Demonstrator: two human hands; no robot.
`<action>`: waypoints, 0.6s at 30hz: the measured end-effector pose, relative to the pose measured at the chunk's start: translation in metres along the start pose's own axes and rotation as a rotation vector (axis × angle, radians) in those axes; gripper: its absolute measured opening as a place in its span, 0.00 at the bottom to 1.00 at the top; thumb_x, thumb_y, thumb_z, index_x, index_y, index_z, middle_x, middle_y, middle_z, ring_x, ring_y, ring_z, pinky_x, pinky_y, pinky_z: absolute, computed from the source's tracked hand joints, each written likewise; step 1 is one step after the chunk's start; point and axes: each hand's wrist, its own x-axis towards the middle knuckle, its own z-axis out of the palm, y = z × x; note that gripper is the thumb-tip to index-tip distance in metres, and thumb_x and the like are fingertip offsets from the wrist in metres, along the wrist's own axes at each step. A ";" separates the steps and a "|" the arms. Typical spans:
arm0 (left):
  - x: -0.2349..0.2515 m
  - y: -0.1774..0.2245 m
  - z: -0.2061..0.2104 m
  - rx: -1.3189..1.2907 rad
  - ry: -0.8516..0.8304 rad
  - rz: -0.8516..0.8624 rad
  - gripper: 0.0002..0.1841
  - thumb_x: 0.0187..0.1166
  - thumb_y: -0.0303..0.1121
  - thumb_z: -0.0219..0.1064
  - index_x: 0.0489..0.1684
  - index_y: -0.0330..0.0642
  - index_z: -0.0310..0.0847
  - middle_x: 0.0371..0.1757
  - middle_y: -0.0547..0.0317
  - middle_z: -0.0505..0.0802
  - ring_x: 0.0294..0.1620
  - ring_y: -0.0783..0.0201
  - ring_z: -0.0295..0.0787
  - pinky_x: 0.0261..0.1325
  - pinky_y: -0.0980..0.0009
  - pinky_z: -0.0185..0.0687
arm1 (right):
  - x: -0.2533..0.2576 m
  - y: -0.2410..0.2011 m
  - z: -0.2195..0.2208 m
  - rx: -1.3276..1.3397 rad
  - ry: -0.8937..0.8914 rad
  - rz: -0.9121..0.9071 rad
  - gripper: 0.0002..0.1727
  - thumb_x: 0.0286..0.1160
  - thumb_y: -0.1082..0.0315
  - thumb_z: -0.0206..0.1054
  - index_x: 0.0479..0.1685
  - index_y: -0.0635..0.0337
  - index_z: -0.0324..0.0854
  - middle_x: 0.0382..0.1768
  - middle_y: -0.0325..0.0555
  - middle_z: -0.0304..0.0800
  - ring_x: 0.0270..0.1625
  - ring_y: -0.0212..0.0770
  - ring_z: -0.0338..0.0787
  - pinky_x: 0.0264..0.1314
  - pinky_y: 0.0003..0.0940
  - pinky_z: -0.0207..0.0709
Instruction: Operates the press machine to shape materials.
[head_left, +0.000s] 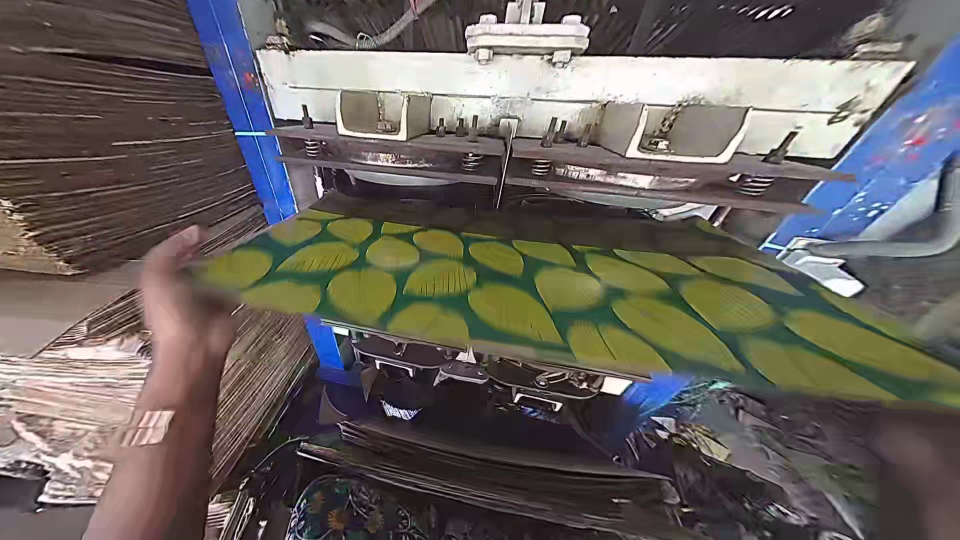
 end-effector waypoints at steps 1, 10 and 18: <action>0.020 -0.013 0.022 0.075 0.034 -0.117 0.09 0.84 0.44 0.62 0.53 0.55 0.79 0.40 0.67 0.87 0.41 0.69 0.86 0.43 0.67 0.85 | 0.023 0.008 0.025 -0.110 -0.001 0.083 0.20 0.90 0.55 0.53 0.73 0.52 0.70 0.60 0.33 0.83 0.59 0.27 0.84 0.62 0.31 0.82; 0.133 -0.131 0.098 0.510 0.042 -0.131 0.25 0.74 0.35 0.73 0.70 0.37 0.80 0.68 0.35 0.85 0.67 0.41 0.80 0.62 0.36 0.74 | 0.096 0.076 0.139 -0.638 0.121 0.215 0.19 0.79 0.67 0.66 0.65 0.70 0.83 0.63 0.65 0.86 0.65 0.52 0.84 0.70 0.52 0.72; 0.142 -0.143 0.091 0.517 0.061 0.007 0.16 0.74 0.36 0.71 0.54 0.36 0.85 0.47 0.53 0.88 0.42 0.64 0.80 0.47 0.58 0.76 | 0.093 0.104 0.130 -0.725 0.300 0.146 0.23 0.82 0.58 0.55 0.64 0.62 0.85 0.65 0.61 0.87 0.70 0.53 0.84 0.73 0.58 0.71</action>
